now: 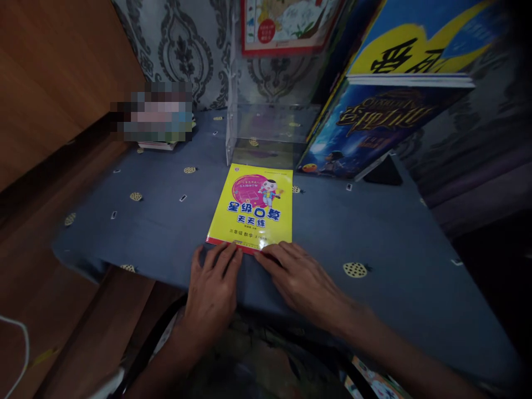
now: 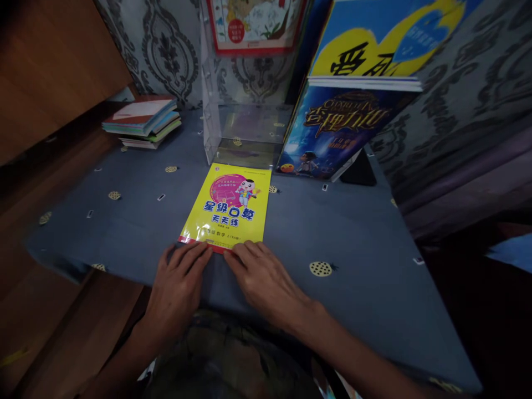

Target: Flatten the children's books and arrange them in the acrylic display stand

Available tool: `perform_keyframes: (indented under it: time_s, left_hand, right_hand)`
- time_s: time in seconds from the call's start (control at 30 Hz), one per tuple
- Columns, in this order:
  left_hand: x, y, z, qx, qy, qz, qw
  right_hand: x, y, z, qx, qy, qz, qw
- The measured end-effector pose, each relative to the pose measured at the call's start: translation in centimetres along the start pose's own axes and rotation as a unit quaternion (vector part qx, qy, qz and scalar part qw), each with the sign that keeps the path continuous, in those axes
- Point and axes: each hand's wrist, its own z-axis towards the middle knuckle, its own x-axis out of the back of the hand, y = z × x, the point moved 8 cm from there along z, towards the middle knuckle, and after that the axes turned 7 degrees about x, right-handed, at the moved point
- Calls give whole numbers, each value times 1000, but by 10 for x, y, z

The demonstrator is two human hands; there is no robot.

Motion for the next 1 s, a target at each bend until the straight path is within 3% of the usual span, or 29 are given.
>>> perform_keyframes:
  time_s: [0.23,0.47,0.73,1.0]
  left_hand:
    - [4,-17,-3,12,23,24,999]
    - [5,-25,-3,25,20,36,999]
    - [5,-29,-3,46,55,24,997]
    - [1,-25,-3,66,47,42,996]
  right_hand:
    - [-25,-5,14,14,-73,34,997]
    - [-29,-6,45,41,-137,92,985]
    - [-39,10,82,94,-123,130,979]
    - [-52,13,91,144,-139,110,974]
